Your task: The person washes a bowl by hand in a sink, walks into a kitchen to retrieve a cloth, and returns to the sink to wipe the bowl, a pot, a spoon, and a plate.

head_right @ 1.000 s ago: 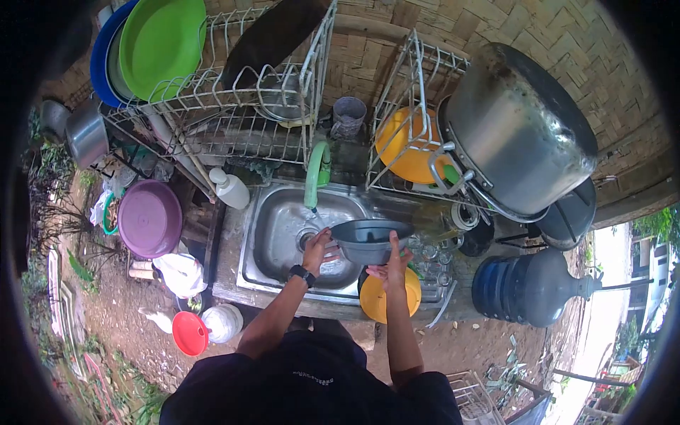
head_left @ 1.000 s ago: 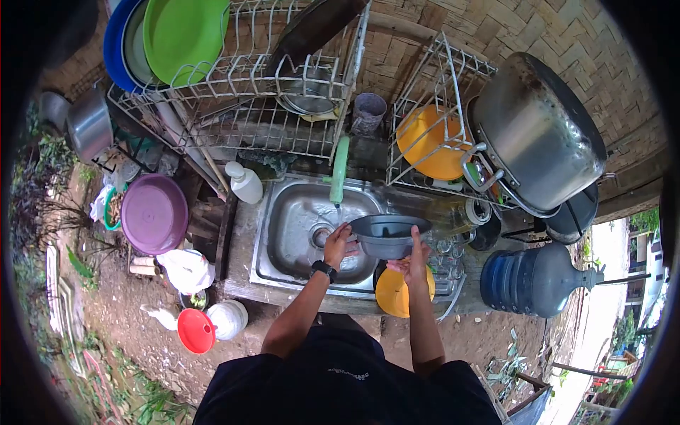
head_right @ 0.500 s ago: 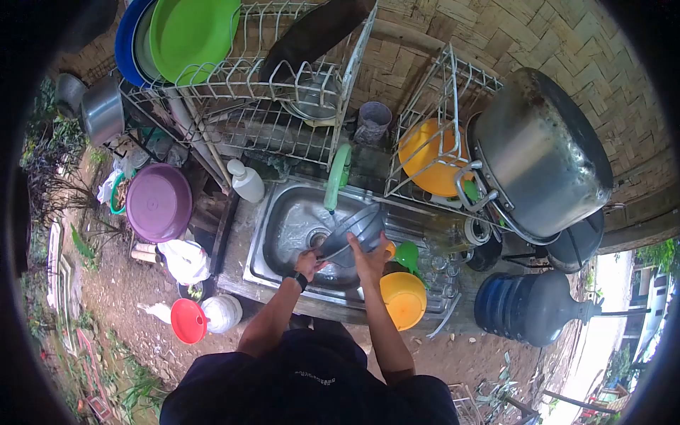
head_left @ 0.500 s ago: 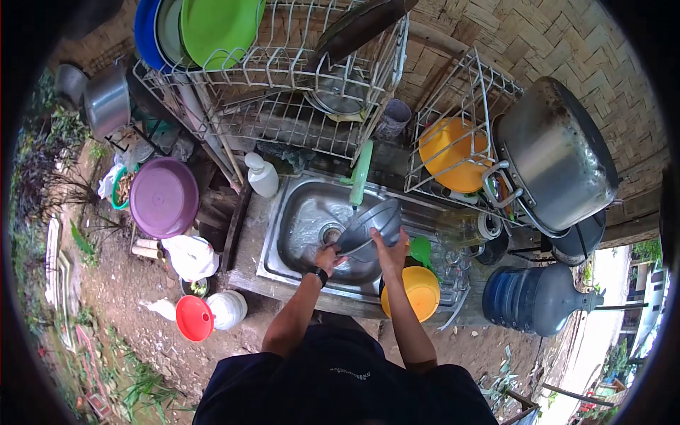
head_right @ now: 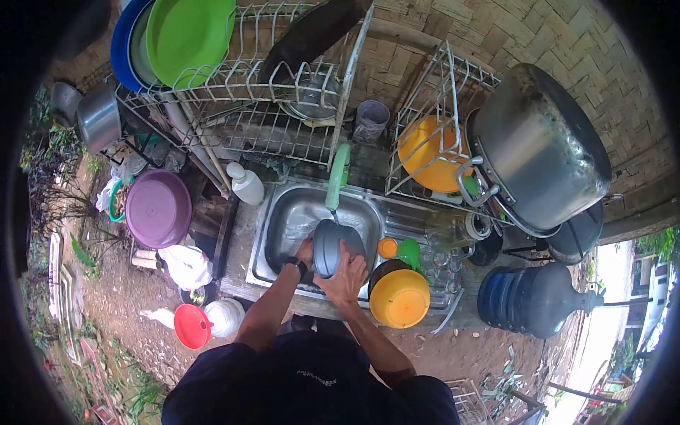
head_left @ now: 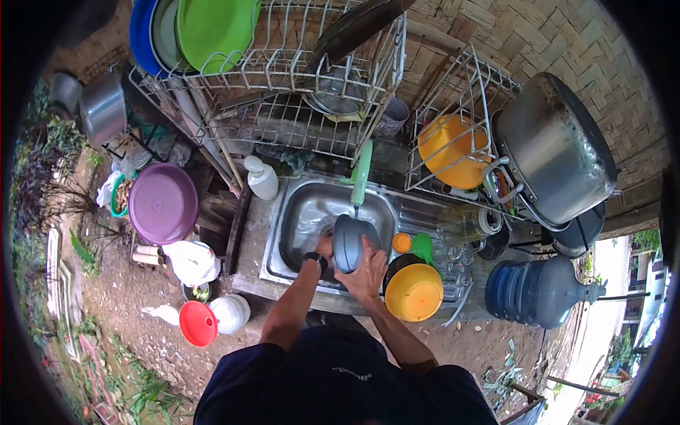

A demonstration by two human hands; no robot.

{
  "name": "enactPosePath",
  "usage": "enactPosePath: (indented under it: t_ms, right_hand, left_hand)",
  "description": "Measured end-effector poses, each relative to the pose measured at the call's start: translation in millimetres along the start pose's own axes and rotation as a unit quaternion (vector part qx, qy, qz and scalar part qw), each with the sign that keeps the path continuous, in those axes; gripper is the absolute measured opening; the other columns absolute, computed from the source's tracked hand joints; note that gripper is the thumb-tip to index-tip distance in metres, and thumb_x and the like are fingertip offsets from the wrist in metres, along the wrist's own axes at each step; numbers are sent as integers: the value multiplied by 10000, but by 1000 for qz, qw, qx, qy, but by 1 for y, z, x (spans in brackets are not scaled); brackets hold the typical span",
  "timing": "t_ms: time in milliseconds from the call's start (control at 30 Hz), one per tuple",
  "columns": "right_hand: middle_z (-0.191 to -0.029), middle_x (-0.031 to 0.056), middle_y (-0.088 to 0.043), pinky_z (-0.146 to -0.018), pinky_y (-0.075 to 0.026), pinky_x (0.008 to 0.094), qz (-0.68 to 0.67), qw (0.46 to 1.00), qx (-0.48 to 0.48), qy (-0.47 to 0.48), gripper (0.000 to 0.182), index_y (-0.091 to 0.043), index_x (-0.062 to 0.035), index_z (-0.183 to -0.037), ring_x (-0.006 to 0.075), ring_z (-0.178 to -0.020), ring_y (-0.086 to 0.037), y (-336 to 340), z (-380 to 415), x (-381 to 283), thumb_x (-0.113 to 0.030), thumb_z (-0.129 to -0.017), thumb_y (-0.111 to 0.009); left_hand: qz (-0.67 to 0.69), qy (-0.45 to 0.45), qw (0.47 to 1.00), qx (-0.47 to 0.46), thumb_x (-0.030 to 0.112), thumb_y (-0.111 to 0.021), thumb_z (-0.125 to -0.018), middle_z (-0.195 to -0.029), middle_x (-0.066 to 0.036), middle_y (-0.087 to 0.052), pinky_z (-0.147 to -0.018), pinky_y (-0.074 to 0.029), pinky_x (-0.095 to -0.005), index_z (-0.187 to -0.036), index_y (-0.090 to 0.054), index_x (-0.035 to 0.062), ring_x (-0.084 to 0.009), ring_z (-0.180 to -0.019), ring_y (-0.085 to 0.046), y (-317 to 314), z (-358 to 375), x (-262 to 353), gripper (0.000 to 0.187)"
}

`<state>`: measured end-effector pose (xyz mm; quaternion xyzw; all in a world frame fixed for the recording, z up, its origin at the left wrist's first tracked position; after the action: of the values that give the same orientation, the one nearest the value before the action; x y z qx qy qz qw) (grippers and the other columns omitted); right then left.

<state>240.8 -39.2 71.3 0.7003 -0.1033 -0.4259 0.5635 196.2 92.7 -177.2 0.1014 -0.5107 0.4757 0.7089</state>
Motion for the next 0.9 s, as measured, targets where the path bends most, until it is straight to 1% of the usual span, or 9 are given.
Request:
enactPosePath:
  t_ms: [233, 300, 333, 400, 467, 600, 767, 833, 900]
  right_hand:
    - [-1120, 211, -410, -891, -387, 456, -20, 999, 30, -28, 1073, -321, -116, -1423, 358, -1058, -443, 52, 6, 12, -366, -522, -849]
    - [-1118, 198, -438, -891, -392, 455, -170, 978, 77, -95, 1006, -322, -106, -1412, 313, -1035, -463, 57, 0, 39, -336, -583, -844]
    - [-1117, 192, -452, -891, -394, 454, -243, 957, 99, -126, 973, -323, -100, -1406, 291, -1023, -473, 53, -2, 57, -321, -613, -842]
    - [-1151, 101, -490, -917, -400, 429, -507, 826, 76, -234, 760, -369, -137, -1363, 217, -1060, -481, 1, -3, 106, -334, -741, -757]
    - [-1138, 46, -516, -908, -417, 412, -688, 643, 26, -336, 663, -392, -170, -1338, 196, -1042, -503, -13, 3, 90, -345, -783, -710]
    - [-1067, -19, -561, -825, -464, 360, -724, 603, 24, -336, 509, -455, -203, -1274, 147, -929, -566, -53, -9, 117, -365, -831, -645]
    - [-1139, 55, -563, -849, -456, 324, -644, 709, 110, -265, 693, -412, -106, -1372, 153, -1020, -548, 13, -11, 93, -245, -775, -737]
    - [-1225, 137, -528, -964, -410, 372, -631, 731, 152, -213, 734, -458, -41, -1341, 222, -1154, -505, 31, -9, 92, -118, -699, -803]
    - [-1242, 163, -513, -985, -391, 394, -435, 874, 176, -127, 687, -506, -47, -1292, 262, -1171, -491, 65, -4, 77, -149, -684, -808]
  left_hand:
    - [-98, 72, 992, 25, 305, -518, -933, -911, -59, -666, -694, -489, -303, -1034, -665, 75, -117, -777, -598, -62, -7, 77, 291]
    - [49, 84, 995, 9, 316, -575, -916, -756, -7, -604, -557, -398, -273, -918, -669, 89, -70, -630, -511, -86, 5, 88, 246]
    - [-87, 45, 995, 18, 331, -574, -916, -778, -31, -634, -603, -431, -296, -929, -678, 80, -120, -677, -564, -77, 0, 91, 272]
    - [-352, -35, 935, 39, 360, -573, -916, -822, -80, -694, -695, -496, -340, -949, -697, 63, -219, -770, -670, -60, -14, 95, 324]
    - [-301, -109, 947, 24, 338, -571, -911, -801, -105, -695, -723, -498, -356, -943, -699, 75, -256, -784, -672, -51, -20, 97, 294]
    - [-341, -176, 924, -15, 251, -575, -886, -878, -123, -704, -752, -507, -349, -975, -698, 72, -269, -842, -679, -53, -5, 148, 235]
    - [-411, -327, 848, 65, 196, -565, -882, -948, -142, -700, -799, -511, -315, -1044, -692, 75, -243, -910, -676, -48, 37, 206, 239]
    - [-376, -269, 884, 69, 224, -575, -891, -942, -144, -699, -797, -512, -319, -1052, -691, 76, -235, -894, -678, -35, 38, 187, 248]
    - [-329, -193, 924, 36, 384, -538, -935, -1034, -128, -690, -832, -498, -345, -1133, -664, 86, -221, -929, -664, -33, 40, 161, 380]
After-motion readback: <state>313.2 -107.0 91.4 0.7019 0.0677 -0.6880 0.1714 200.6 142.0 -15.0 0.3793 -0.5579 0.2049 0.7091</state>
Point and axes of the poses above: each hand's wrist, its own z-axis away from the middle knuckle, its own y-axis out of the back of the hand, x = y × z, the point moved 10 cm from there along -z, towards the middle knuckle
